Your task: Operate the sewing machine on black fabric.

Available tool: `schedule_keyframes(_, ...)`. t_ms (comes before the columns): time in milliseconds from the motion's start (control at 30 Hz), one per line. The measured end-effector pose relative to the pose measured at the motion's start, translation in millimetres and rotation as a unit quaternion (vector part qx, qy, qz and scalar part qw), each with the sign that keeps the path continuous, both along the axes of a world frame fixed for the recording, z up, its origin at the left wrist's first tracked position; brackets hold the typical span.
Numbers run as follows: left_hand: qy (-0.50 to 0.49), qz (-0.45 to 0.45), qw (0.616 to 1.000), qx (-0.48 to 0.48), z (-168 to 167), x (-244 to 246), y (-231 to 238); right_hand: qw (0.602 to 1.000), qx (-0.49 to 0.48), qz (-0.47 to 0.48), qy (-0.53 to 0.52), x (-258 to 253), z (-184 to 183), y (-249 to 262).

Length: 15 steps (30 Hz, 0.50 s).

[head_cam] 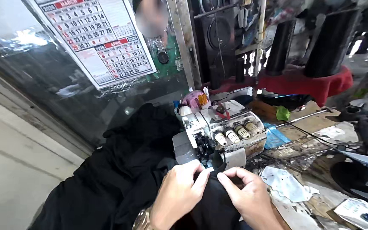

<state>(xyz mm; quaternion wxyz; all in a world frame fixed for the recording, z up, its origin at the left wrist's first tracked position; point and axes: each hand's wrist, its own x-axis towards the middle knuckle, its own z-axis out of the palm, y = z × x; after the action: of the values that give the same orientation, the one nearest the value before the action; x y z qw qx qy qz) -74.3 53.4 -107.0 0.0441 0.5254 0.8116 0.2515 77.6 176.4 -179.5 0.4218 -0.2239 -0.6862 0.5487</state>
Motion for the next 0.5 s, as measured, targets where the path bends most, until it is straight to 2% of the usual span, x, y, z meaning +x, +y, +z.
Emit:
schedule_keyframes(100,0.032,0.031,0.996,-0.081,0,-15,10,0.999,-0.018,-0.051,0.008,-23,-8,-4)
schedule_keyframes(200,0.028,0.063,0.991,-0.115,4,-26,21,0.994,-0.055,-0.089,0.027,-43,-8,-8)
schedule_keyframes(267,0.051,0.090,0.990,-0.094,0,-29,25,0.991,-0.053,-0.117,0.037,-55,-8,-10)
schedule_keyframes(433,0.173,0.142,0.974,0.042,-29,-14,23,0.989,-0.025,-0.137,0.046,-60,-11,-11)
schedule_keyframes(500,0.196,0.158,0.966,0.054,-35,-8,23,0.989,0.003,-0.137,0.055,-61,-13,-11)
